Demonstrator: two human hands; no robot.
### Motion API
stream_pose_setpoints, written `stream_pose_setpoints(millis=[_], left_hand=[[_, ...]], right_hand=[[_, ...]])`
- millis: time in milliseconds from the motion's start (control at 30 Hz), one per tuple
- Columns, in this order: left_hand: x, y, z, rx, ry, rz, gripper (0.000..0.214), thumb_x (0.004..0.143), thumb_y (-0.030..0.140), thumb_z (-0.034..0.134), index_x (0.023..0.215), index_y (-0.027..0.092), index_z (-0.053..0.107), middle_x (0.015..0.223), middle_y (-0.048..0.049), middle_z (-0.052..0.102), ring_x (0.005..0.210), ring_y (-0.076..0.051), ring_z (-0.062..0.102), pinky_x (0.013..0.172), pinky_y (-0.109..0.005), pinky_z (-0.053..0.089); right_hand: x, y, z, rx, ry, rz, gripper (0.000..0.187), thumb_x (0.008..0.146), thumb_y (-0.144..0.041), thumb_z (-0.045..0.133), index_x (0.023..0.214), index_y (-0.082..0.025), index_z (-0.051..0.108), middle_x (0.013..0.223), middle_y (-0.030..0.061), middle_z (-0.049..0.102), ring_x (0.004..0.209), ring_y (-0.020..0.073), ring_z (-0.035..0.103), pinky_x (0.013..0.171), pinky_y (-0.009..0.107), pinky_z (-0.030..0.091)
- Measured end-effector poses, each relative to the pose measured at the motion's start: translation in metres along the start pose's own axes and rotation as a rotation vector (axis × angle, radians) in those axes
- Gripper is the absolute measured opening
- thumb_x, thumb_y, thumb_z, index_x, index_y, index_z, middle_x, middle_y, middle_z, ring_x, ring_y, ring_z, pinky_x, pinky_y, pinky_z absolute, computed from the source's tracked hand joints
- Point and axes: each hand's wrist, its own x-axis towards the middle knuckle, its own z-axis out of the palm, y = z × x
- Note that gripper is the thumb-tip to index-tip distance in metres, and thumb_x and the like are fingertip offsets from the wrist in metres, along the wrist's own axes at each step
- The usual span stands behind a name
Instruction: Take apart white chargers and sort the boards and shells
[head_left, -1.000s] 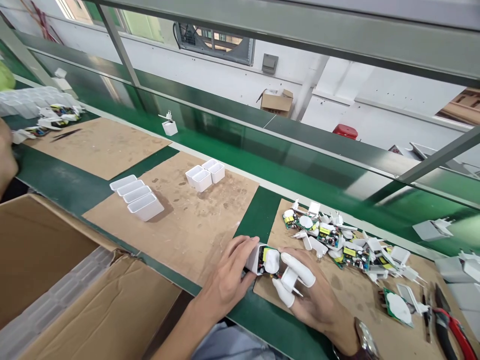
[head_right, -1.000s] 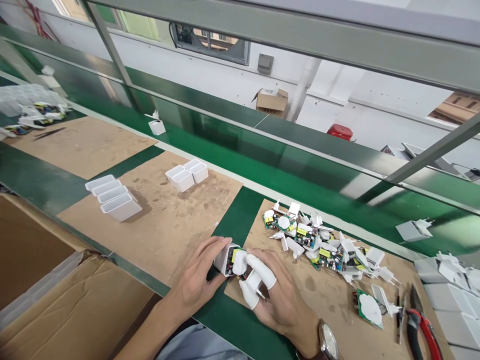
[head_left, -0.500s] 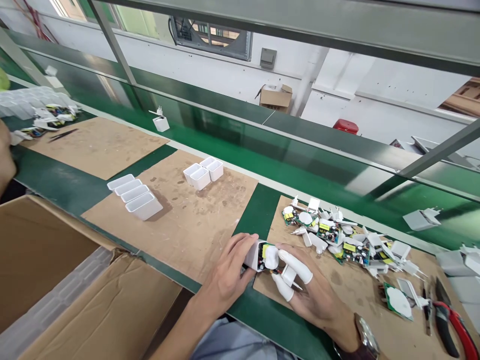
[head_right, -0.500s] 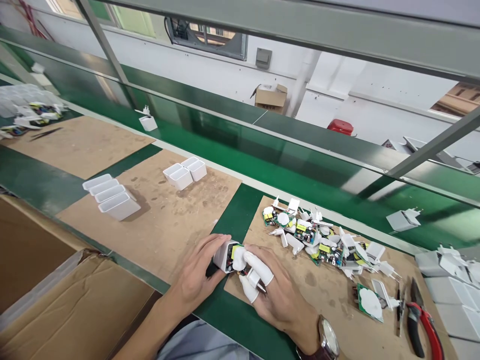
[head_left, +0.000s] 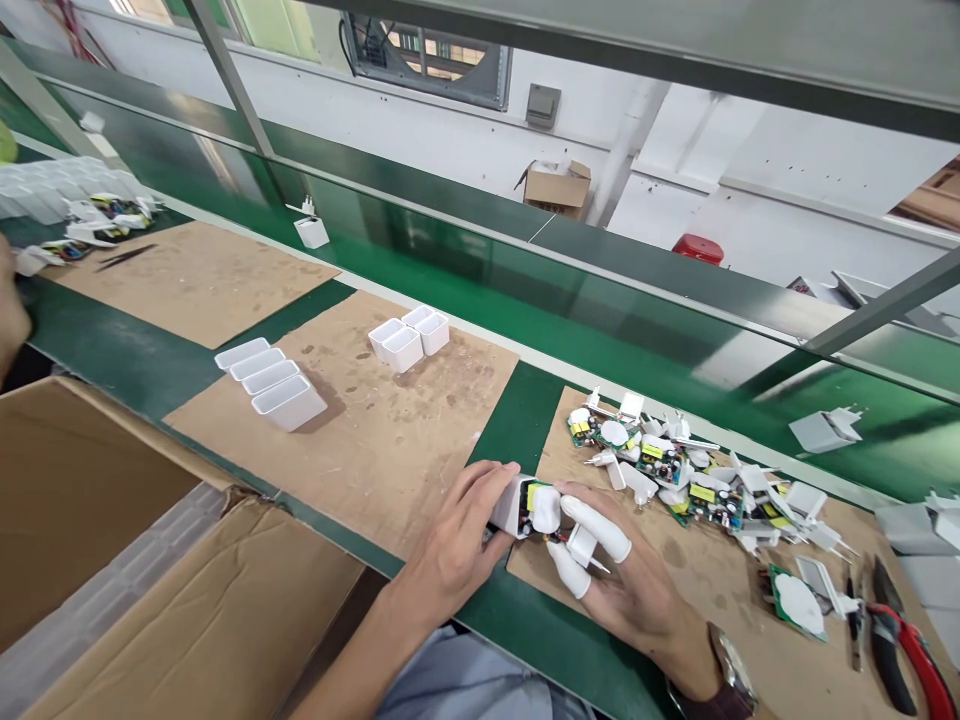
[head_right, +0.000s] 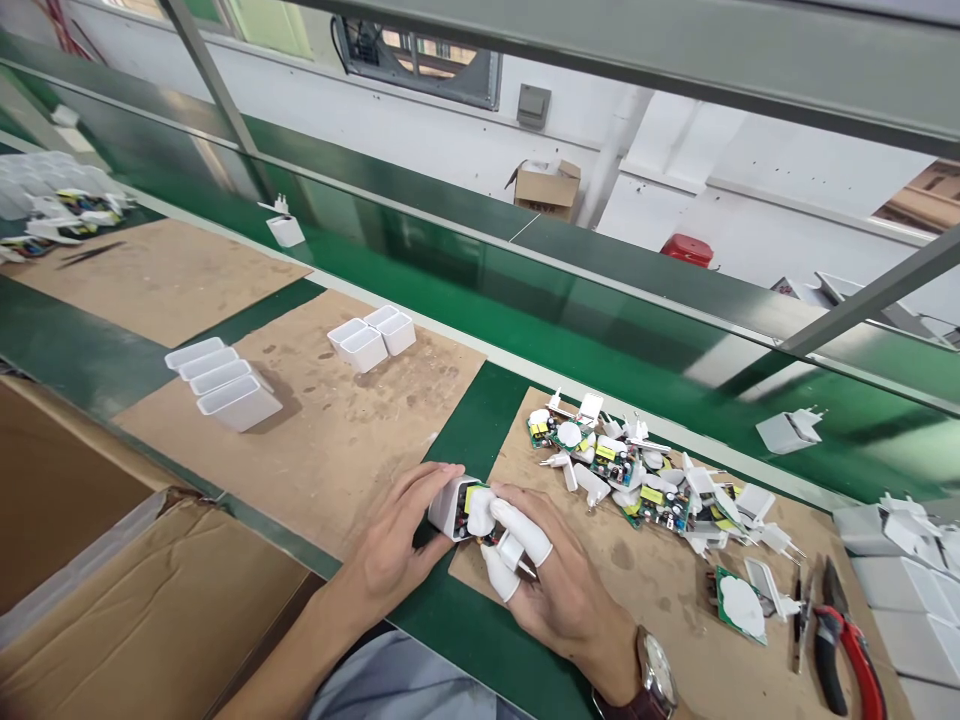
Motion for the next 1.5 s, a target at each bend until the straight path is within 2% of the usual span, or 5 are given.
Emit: stream_pose_setpoints(millis=[467,800,1033,1333,1500], left_hand=[[-0.0029,-0.0025,0.0026,0.007,-0.007,-0.008,0.071,0.102,0.012,0.059,0.164,0.029,0.029,0.147,-0.0117,0.063,0.141,-0.029,0.056,0.115,-0.051,0.055],[0.0002,-0.0007,-0.0001,0.036,0.019,0.024,0.074,0.099,0.009,0.063,0.164,0.028,0.032,0.146,-0.0104,0.064,0.139,-0.027,0.057,0.115,-0.048,0.055],[0.0008,-0.0005,-0.0012,0.013,0.01,0.008,0.071,0.1,0.011,0.063,0.163,0.028,0.034,0.146,-0.011,0.063,0.139,-0.027,0.057,0.117,-0.048,0.053],[0.0016,0.0008,-0.0031,0.037,-0.031,-0.028,0.065,0.101,0.016,0.063,0.16,0.025,0.038,0.146,-0.0126,0.063,0.139,-0.028,0.058,0.118,-0.048,0.052],[0.0019,0.0011,-0.0035,0.041,-0.035,-0.004,0.065,0.1,0.016,0.065,0.16,0.023,0.039,0.145,-0.014,0.064,0.138,-0.028,0.059,0.116,-0.047,0.053]], right_hand=[[0.0006,-0.001,0.0003,-0.021,-0.018,0.018,0.072,0.094,0.0,0.064,0.159,-0.021,0.041,0.14,0.0202,0.065,0.129,0.0302,0.066,0.101,0.049,0.064],[-0.0006,-0.0016,-0.0055,0.017,-0.119,0.122,0.067,0.098,-0.004,0.061,0.16,-0.018,0.038,0.149,0.0199,0.057,0.141,0.0291,0.056,0.113,0.049,0.057],[0.0049,-0.0042,-0.0043,-0.009,-0.072,0.073,0.068,0.098,-0.003,0.058,0.16,-0.022,0.038,0.142,0.0164,0.065,0.132,0.0275,0.064,0.107,0.049,0.061],[0.0043,-0.002,-0.0036,0.025,-0.047,0.07,0.074,0.096,0.0,0.062,0.162,-0.023,0.037,0.144,0.0171,0.064,0.13,0.0287,0.063,0.104,0.051,0.06],[0.0042,-0.0021,0.0,0.039,-0.043,0.041,0.075,0.095,0.002,0.064,0.162,-0.018,0.036,0.143,0.02,0.063,0.131,0.0301,0.059,0.104,0.051,0.06]])
